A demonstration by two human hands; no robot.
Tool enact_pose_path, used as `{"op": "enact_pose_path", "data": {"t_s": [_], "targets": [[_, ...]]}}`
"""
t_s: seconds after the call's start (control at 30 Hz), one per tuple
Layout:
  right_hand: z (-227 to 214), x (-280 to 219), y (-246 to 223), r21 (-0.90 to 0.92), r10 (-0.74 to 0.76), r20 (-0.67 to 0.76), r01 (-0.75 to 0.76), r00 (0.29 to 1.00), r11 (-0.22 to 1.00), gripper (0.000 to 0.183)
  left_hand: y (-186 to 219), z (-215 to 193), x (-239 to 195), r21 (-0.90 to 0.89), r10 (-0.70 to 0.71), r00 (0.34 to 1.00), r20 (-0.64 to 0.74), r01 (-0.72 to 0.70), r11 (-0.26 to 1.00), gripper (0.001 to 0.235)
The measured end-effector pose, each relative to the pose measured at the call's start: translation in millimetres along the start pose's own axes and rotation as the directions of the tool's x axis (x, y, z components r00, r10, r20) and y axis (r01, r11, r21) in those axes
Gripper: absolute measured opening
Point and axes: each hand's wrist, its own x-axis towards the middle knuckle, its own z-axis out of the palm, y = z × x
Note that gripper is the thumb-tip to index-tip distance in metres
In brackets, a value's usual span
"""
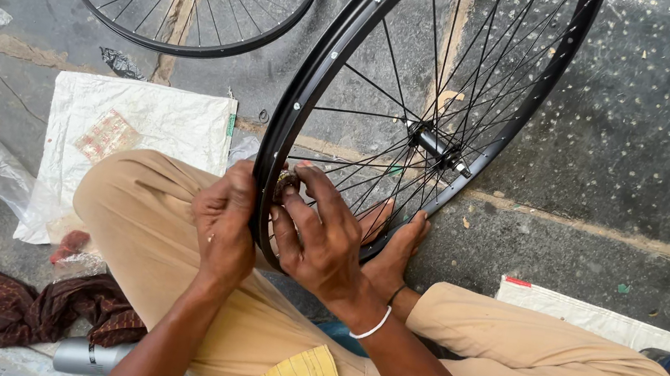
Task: The person sits on the ground and works on a bicycle wheel, using a small tool to tighten or adjust the spokes. The person holds the wheel steady with one hand while manipulating the tool with the other, focusing on the rim and spoke area.
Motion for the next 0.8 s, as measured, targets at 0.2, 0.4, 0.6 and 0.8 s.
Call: {"op": "enact_pose_path", "data": {"t_s": [0.2,0.4,0.6,0.8], "targets": [[-22.9,1.3,3.9,0.014,0.102,-0.004,-0.102,0.995,0.995,0.028,21.6,13.2,29.4,0.179,-0.085,0.996,0.002,0.083,0.98,0.049],[-42.3,-6.7,1.5,-0.062,0.386,0.075,-0.382,0.92,0.922,0.032,10.9,6.4,3.8,0.127,0.068,0.998,-0.008,-0.067,0.99,0.049],[-39.9,14.9,2.2,0.241,0.453,0.54,-0.646,0.709,0.724,0.056,-7.9,-0.8,-7.8,0.048,0.019,0.999,-0.026,-0.018,0.999,0.048],[-42.6,23.5,5.1,0.424,0.387,0.528,-0.629,0.756,0.652,0.03,-17.6,-8.8,-4.8,-0.052,-0.033,0.999,-0.013,0.033,0.998,0.043]]}}
